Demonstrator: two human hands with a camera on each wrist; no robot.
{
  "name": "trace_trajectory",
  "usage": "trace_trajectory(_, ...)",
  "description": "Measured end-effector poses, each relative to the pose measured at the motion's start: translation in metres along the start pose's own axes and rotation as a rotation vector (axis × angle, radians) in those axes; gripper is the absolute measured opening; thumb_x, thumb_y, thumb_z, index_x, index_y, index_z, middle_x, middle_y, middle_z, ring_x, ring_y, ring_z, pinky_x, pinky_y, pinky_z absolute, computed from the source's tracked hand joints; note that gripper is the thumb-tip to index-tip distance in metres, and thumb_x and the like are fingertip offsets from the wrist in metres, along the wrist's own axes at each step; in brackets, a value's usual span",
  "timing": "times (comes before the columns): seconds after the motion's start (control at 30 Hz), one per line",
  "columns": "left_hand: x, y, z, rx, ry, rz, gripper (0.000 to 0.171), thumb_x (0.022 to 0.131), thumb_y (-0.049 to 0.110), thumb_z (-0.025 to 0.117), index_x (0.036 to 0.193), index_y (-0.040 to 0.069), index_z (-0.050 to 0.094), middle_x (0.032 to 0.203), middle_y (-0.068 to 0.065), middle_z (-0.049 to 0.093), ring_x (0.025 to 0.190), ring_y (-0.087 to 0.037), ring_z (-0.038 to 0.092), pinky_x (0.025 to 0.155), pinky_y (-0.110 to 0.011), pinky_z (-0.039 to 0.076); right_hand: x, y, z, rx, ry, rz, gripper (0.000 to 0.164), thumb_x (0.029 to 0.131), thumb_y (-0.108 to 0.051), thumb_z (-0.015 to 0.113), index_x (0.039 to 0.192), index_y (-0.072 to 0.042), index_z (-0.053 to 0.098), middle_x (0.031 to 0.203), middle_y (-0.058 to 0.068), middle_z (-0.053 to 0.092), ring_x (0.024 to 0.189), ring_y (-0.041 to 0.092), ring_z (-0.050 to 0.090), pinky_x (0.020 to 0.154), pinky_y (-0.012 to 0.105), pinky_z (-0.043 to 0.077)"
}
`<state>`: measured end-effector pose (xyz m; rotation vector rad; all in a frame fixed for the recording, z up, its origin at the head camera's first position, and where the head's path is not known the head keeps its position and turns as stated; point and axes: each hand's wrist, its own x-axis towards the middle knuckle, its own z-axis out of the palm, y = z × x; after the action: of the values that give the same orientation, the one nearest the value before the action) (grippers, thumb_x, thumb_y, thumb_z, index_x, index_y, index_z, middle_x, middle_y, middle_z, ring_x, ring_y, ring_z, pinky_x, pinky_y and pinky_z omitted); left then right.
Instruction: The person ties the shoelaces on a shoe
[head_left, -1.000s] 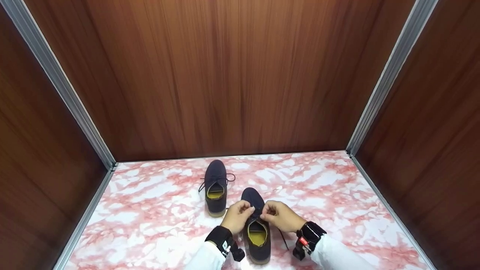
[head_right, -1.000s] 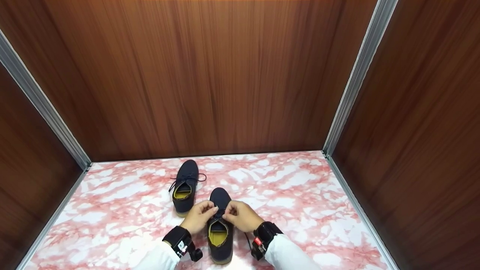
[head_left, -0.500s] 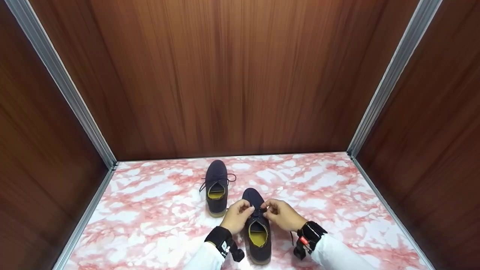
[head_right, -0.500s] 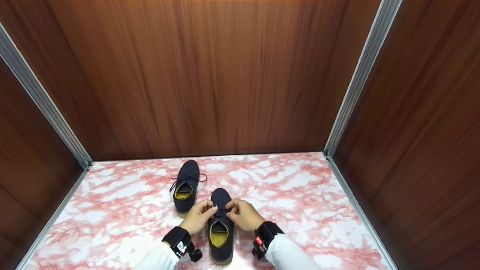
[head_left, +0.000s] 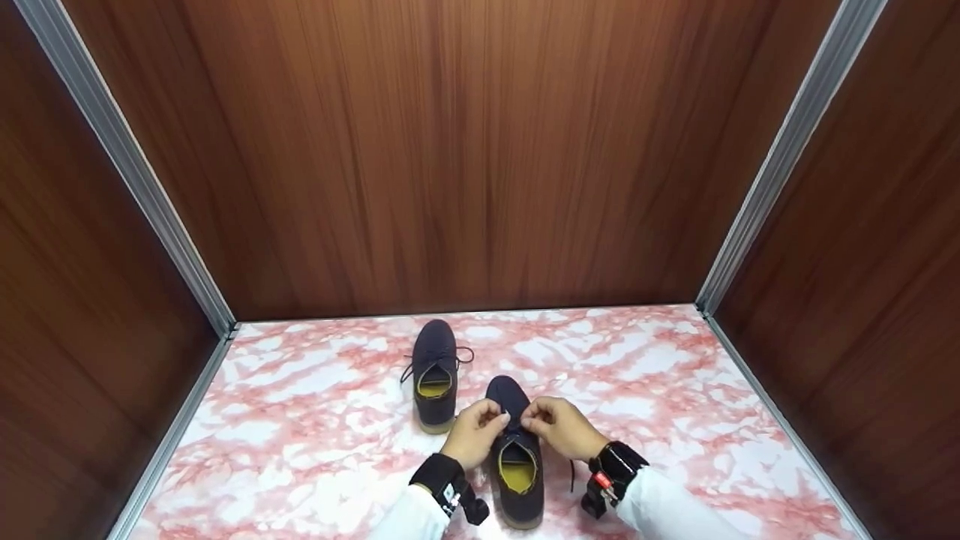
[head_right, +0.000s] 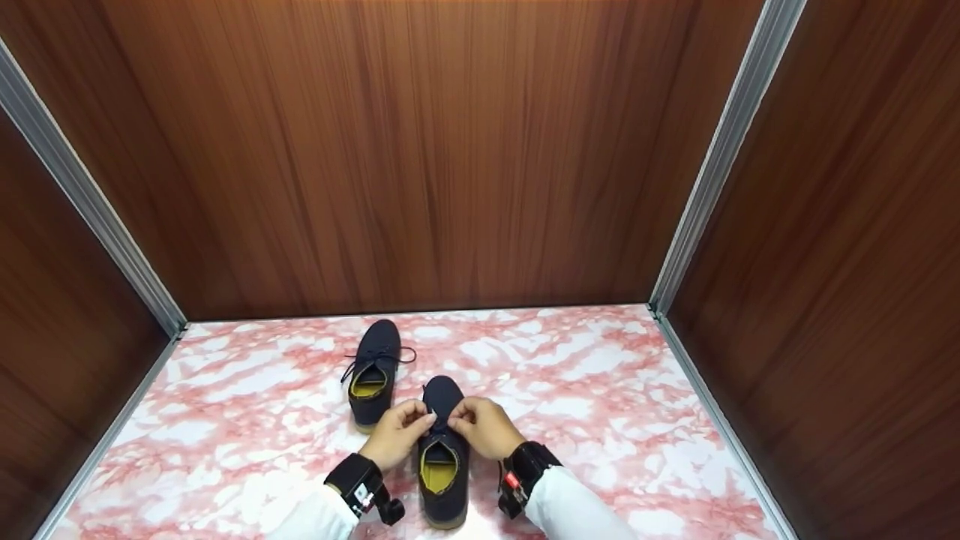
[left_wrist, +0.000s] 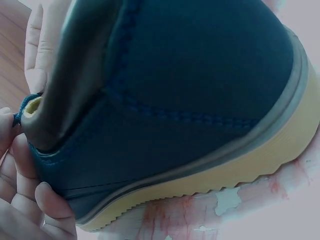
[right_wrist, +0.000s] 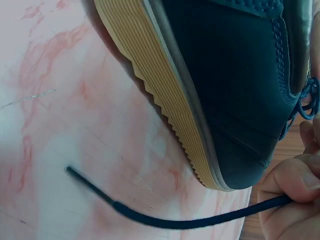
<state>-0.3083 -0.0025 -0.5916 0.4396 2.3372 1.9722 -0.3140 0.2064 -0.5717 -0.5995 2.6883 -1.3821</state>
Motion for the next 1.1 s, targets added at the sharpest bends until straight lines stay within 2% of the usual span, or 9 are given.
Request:
trace_trajectory(0.2, -0.001, 0.002, -0.001, 0.013, -0.009, 0.031, 0.015, 0.1, 0.011, 0.067, 0.099, -0.003, 0.064, 0.091, -0.009, 0.067, 0.077, -0.003, 0.056, 0.074, -0.018, 0.049, 0.001, 0.002, 0.003, 0.002, 0.003, -0.005, 0.01, 0.096, -0.014, 0.074, 0.101, -0.005, 0.075, 0.085, 0.005, 0.07, 0.073, -0.001, 0.055, 0.066, 0.016, 0.047)
trace_trajectory(0.4, -0.002, -0.001, -0.003, 0.004, -0.015, 0.061, 0.014, 0.1, 0.009, 0.067, 0.098, -0.004, 0.064, 0.092, -0.011, 0.067, 0.076, -0.001, 0.056, 0.073, -0.017, 0.05, 0.003, 0.001, 0.007, 0.014, -0.004, -0.018, 0.008, 0.097, -0.014, 0.074, 0.096, -0.006, 0.076, 0.09, 0.006, 0.075, 0.077, -0.002, 0.058, 0.071, 0.015, 0.049)
trace_trajectory(0.67, -0.003, 0.0, -0.006, 0.039, -0.016, 0.068, 0.014, 0.094, 0.008, 0.072, 0.094, -0.004, 0.065, 0.091, -0.014, 0.07, 0.074, -0.001, 0.056, 0.071, -0.016, 0.048, 0.003, 0.0, 0.013, -0.044, 0.045, -0.023, 0.011, 0.096, -0.015, 0.073, 0.086, -0.013, 0.068, 0.075, -0.009, 0.058, 0.068, -0.003, 0.05, 0.064, 0.016, 0.042)
trace_trajectory(0.9, -0.005, -0.001, -0.005, 0.064, 0.012, 0.096, 0.011, 0.087, 0.006, 0.079, 0.091, 0.001, 0.071, 0.086, -0.015, 0.073, 0.073, 0.0, 0.059, 0.07, -0.016, 0.051, 0.002, -0.001, 0.018, -0.052, 0.089, -0.018, 0.014, 0.093, -0.01, 0.072, 0.083, -0.013, 0.062, 0.074, -0.01, 0.051, 0.067, -0.001, 0.047, 0.062, 0.017, 0.04)
trace_trajectory(1.1, -0.005, -0.003, -0.002, 0.098, 0.044, 0.115, 0.012, 0.083, 0.005, 0.082, 0.086, 0.005, 0.071, 0.083, -0.012, 0.072, 0.069, 0.001, 0.058, 0.067, -0.016, 0.05, 0.003, 0.0, 0.025, -0.083, 0.154, -0.051, 0.018, 0.091, -0.006, 0.07, 0.079, -0.013, 0.058, 0.071, -0.01, 0.046, 0.065, -0.001, 0.045, 0.06, 0.017, 0.037)
